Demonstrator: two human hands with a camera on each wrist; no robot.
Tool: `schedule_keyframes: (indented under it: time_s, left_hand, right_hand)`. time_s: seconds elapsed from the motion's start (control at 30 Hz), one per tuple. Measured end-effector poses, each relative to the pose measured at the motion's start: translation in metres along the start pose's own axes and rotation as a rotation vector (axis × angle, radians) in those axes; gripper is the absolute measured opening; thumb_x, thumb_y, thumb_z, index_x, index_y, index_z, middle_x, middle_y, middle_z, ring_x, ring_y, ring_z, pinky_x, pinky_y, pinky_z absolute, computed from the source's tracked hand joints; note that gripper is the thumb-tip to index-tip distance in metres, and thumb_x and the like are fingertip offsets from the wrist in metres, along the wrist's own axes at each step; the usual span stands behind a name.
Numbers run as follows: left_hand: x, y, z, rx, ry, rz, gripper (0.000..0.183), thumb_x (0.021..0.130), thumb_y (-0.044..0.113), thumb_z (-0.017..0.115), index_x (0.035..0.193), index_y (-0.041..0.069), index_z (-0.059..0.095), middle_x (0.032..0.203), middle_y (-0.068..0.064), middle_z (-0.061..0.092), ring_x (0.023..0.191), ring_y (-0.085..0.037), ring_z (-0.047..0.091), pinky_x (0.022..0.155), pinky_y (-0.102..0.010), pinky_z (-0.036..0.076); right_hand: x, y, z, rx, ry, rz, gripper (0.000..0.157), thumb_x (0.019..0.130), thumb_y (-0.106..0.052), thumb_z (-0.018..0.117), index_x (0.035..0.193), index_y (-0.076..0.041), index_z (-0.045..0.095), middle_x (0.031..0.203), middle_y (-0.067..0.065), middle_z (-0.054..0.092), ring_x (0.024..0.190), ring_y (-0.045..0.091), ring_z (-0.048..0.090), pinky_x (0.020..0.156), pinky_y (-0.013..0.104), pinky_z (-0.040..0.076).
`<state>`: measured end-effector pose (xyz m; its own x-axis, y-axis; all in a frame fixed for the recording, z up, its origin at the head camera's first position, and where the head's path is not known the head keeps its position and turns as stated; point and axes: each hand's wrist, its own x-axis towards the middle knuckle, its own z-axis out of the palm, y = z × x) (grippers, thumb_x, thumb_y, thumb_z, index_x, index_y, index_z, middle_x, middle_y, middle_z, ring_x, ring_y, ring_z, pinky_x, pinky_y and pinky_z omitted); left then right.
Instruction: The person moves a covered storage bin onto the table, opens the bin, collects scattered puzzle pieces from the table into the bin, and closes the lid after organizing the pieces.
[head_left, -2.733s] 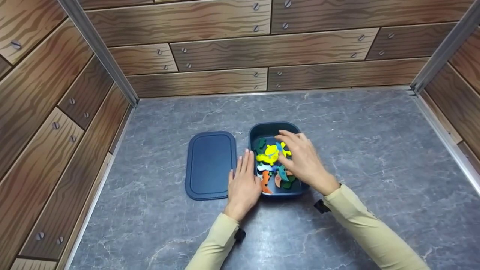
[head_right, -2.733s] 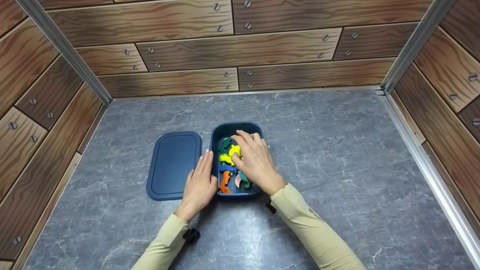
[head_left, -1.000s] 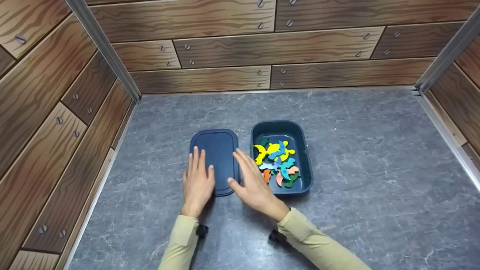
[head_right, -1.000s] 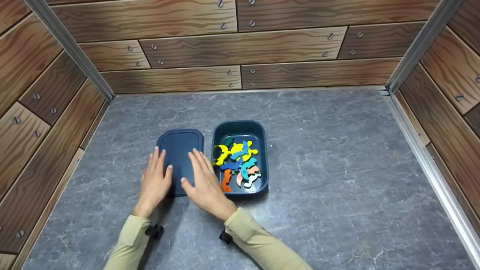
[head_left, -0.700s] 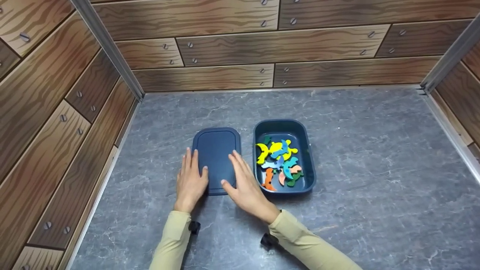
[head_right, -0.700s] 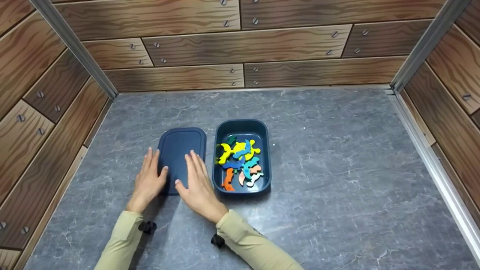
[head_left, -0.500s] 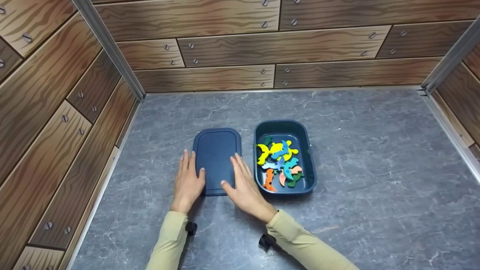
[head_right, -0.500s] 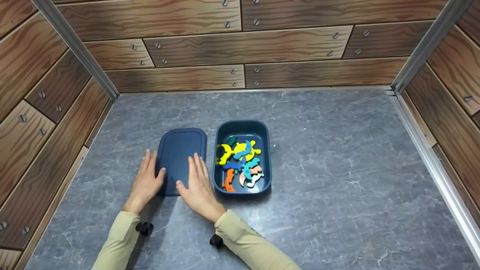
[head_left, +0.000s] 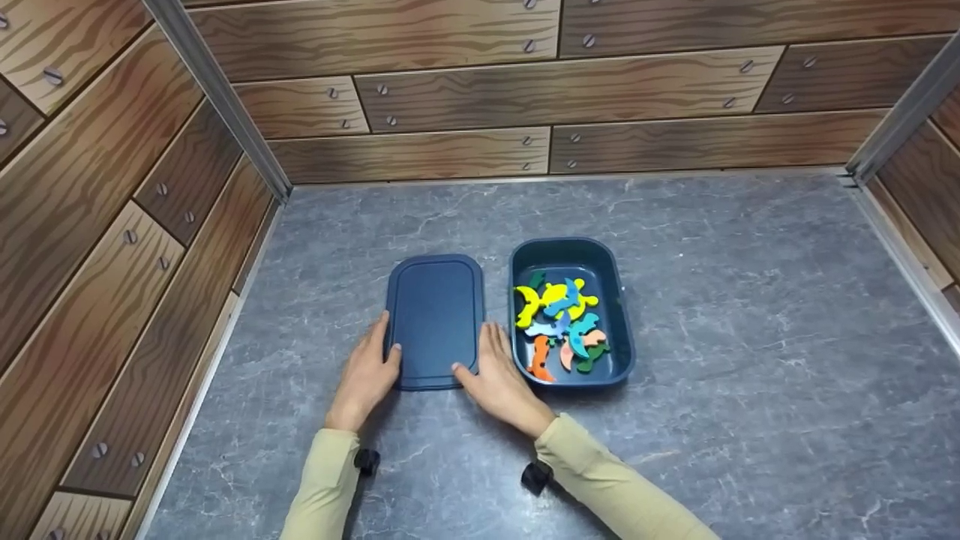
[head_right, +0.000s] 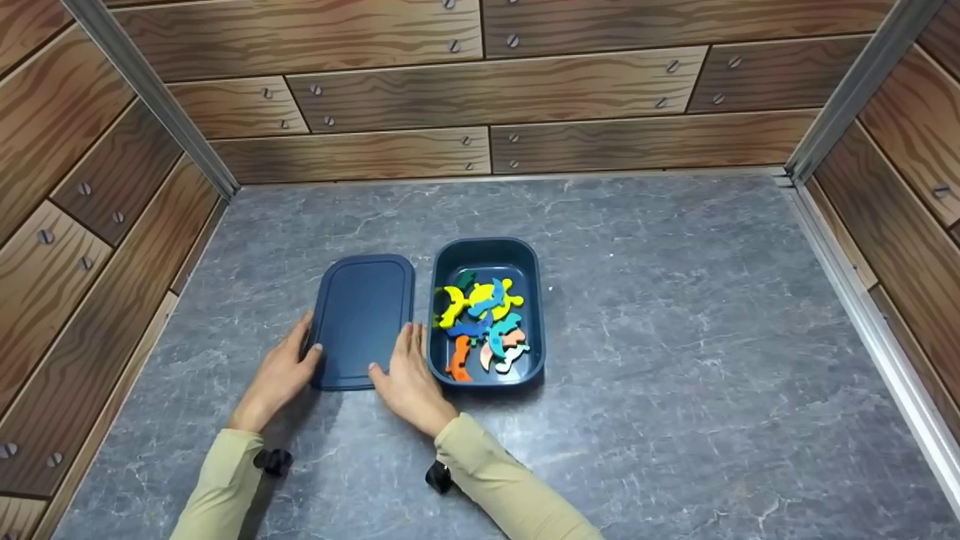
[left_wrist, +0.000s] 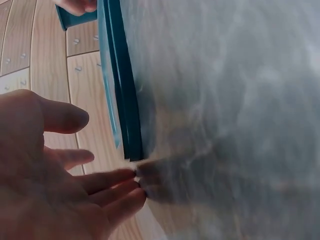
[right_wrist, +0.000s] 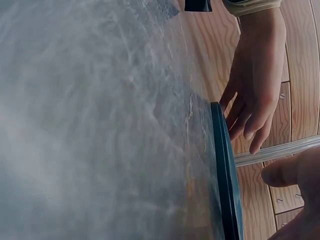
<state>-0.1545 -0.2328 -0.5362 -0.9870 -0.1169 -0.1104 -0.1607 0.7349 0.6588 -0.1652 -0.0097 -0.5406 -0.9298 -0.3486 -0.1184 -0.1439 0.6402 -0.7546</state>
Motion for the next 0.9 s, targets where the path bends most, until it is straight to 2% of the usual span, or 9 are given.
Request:
schedule_keyframes:
  time_s: [0.1,0.33,0.47,0.57,0.73,0.9]
  left_hand:
    - [0.0,0.0,-0.002,-0.017,0.024,0.005,0.06,0.102,0.027,0.048,0.157,0.016,0.026,0.156,-0.016,0.032,0.141,-0.038,0.031,0.112,-0.053,0.026]
    - [-0.001,-0.001,-0.005,-0.083,0.024,-0.019,0.055,0.102,0.029,0.048,0.154,0.014,0.035,0.154,-0.015,0.037,0.139,-0.038,0.035,0.111,-0.054,0.028]
    - [-0.002,-0.001,-0.007,-0.169,0.001,-0.003,0.054,0.104,0.026,0.044,0.155,0.011,0.033,0.155,-0.015,0.035,0.141,-0.035,0.032,0.112,-0.052,0.026]
    - [-0.003,-0.001,-0.009,-0.248,-0.024,0.013,0.054,0.105,0.021,0.042,0.155,0.006,0.029,0.154,-0.021,0.034,0.141,-0.036,0.031,0.113,-0.051,0.026]
    - [-0.001,-0.002,-0.011,-0.407,-0.052,0.002,0.057,0.103,0.013,0.045,0.154,-0.002,0.023,0.148,-0.031,0.035,0.137,-0.042,0.034,0.111,-0.052,0.029]
    - [0.001,-0.007,-0.015,-0.519,-0.041,0.009,0.057,0.099,0.0,0.044,0.15,-0.011,0.02,0.143,-0.038,0.036,0.132,-0.049,0.036,0.109,-0.054,0.03]
  right_hand:
    - [0.001,-0.001,0.0,-0.008,0.002,0.02,0.085,0.098,-0.04,0.055,0.154,0.006,0.012,0.161,0.022,0.004,0.149,0.031,-0.002,0.118,0.043,0.007]
    - [-0.001,-0.002,0.0,-0.003,0.027,-0.023,0.082,0.097,-0.035,0.058,0.155,0.005,0.016,0.16,0.023,0.013,0.149,0.034,0.007,0.118,0.045,0.012]
    - [-0.002,-0.003,0.0,0.045,0.044,-0.035,0.081,0.096,-0.033,0.059,0.155,0.004,0.018,0.159,0.025,0.017,0.148,0.036,0.011,0.117,0.047,0.013]
    - [-0.003,-0.005,-0.002,0.075,0.047,-0.031,0.079,0.096,-0.032,0.059,0.155,0.003,0.019,0.159,0.024,0.019,0.147,0.036,0.014,0.117,0.047,0.014]
    - [-0.003,-0.008,-0.005,0.144,0.039,-0.007,0.078,0.098,-0.032,0.057,0.156,0.001,0.017,0.16,0.021,0.016,0.148,0.032,0.014,0.117,0.045,0.014]
    - [-0.003,-0.008,-0.004,0.158,0.04,-0.014,0.073,0.1,-0.027,0.054,0.155,0.004,0.016,0.16,0.023,0.014,0.147,0.031,0.015,0.117,0.044,0.015]
